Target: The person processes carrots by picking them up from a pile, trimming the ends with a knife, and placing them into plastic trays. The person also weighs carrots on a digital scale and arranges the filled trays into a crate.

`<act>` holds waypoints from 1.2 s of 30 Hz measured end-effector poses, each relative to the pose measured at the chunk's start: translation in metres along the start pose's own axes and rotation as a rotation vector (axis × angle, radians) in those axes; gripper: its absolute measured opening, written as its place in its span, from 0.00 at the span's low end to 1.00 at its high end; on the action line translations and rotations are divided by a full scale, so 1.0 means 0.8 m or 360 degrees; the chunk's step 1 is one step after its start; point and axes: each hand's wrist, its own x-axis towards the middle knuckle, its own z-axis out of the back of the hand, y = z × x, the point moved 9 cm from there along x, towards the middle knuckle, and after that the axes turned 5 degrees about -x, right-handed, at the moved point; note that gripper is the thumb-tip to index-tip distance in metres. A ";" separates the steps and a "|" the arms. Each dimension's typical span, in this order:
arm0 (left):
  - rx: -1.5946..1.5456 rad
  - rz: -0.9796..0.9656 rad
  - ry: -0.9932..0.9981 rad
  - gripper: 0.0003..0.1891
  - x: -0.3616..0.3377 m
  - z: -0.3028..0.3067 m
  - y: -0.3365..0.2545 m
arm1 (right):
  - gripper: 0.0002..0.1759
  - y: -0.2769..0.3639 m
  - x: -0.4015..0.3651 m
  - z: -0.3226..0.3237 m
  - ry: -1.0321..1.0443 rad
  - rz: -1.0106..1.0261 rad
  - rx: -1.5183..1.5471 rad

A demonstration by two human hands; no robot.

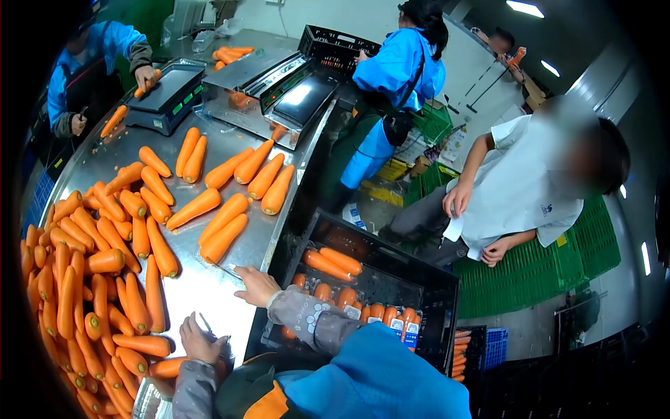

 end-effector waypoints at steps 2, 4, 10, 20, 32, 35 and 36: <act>-0.0039 0.0042 0.0077 0.45 -0.001 -0.007 0.009 | 0.34 0.003 -0.003 -0.004 0.0046 -0.0022 -0.0012; -0.0122 0.0050 0.0146 0.44 0.001 -0.018 0.016 | 0.35 0.007 -0.001 -0.011 0.0064 -0.0024 -0.0028; -0.0145 0.0037 0.0191 0.47 -0.005 -0.026 0.021 | 0.34 0.018 -0.005 -0.034 0.0031 0.0094 0.0139; -0.0198 0.0112 0.0041 0.50 -0.005 -0.019 0.039 | 0.24 0.029 -0.026 -0.041 -0.0288 0.0290 0.0465; -0.0249 -0.0358 -0.0101 0.15 -0.020 0.044 -0.026 | 0.10 0.112 -0.137 -0.051 -0.0386 0.0754 0.1020; -0.0084 -0.0789 0.0415 0.18 -0.019 -0.044 0.000 | 0.08 0.110 -0.151 -0.056 -0.0429 0.0754 0.1020; 0.0230 -0.0872 0.0367 0.18 -0.029 -0.049 -0.009 | 0.07 0.105 -0.154 -0.061 -0.0430 0.0705 0.0953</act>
